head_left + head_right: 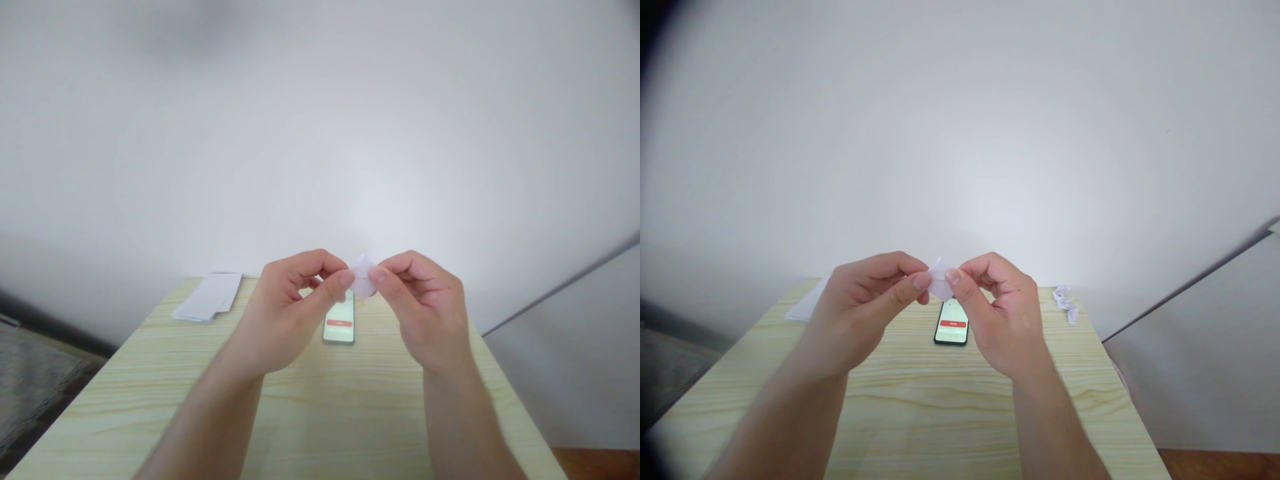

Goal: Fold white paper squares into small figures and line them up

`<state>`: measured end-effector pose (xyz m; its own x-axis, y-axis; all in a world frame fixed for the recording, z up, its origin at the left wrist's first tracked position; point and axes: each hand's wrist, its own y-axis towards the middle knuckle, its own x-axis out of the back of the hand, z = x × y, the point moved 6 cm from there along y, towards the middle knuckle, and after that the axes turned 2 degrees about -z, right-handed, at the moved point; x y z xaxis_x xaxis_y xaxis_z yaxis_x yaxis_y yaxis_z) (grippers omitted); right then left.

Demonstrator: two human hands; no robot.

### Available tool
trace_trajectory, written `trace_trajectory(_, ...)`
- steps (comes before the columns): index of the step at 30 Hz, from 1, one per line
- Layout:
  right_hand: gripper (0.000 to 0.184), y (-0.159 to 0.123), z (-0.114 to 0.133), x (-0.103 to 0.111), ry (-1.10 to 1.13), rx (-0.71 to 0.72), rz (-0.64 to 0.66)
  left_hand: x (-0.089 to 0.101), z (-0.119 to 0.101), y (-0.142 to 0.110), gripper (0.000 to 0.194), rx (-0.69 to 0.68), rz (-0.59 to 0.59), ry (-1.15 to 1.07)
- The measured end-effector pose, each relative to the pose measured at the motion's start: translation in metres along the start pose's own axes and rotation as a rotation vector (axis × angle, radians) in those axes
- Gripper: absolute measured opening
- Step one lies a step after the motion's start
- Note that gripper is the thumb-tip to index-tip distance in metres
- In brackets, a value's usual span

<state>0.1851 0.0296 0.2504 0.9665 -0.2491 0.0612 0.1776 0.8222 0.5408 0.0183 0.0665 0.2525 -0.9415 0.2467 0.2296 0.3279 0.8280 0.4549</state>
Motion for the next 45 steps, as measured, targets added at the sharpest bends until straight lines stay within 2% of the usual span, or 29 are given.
trace_trajectory(12,0.014,-0.0016,0.0000,0.0006,-0.017,0.008,-0.024,0.0002,0.0010,0.0004,0.022,0.009,-0.004,0.005)
trace_trajectory(18,0.013,-0.0013,-0.0001,0.0043,0.003,0.036,-0.048,-0.0016,0.0032,-0.0006,0.015,0.031,-0.011,-0.096)
trace_trajectory(27,0.012,-0.0017,0.0016,0.0039,0.039,0.061,-0.062,0.0011,-0.0008,-0.0013,0.018,-0.010,-0.070,-0.109)
trace_trajectory(37,0.016,0.0003,-0.0015,0.0005,0.135,-0.035,0.031,0.0012,0.0018,-0.0022,0.010,-0.049,-0.084,-0.192)
trace_trajectory(40,0.012,0.0009,-0.0034,0.0011,0.156,-0.031,0.030,0.0007,0.0002,-0.0030,0.008,-0.041,-0.054,-0.166)
trace_trajectory(45,0.007,0.0020,-0.0049,-0.0001,0.096,-0.039,0.129,-0.0005,-0.0044,-0.0027,0.011,-0.017,0.022,-0.063)
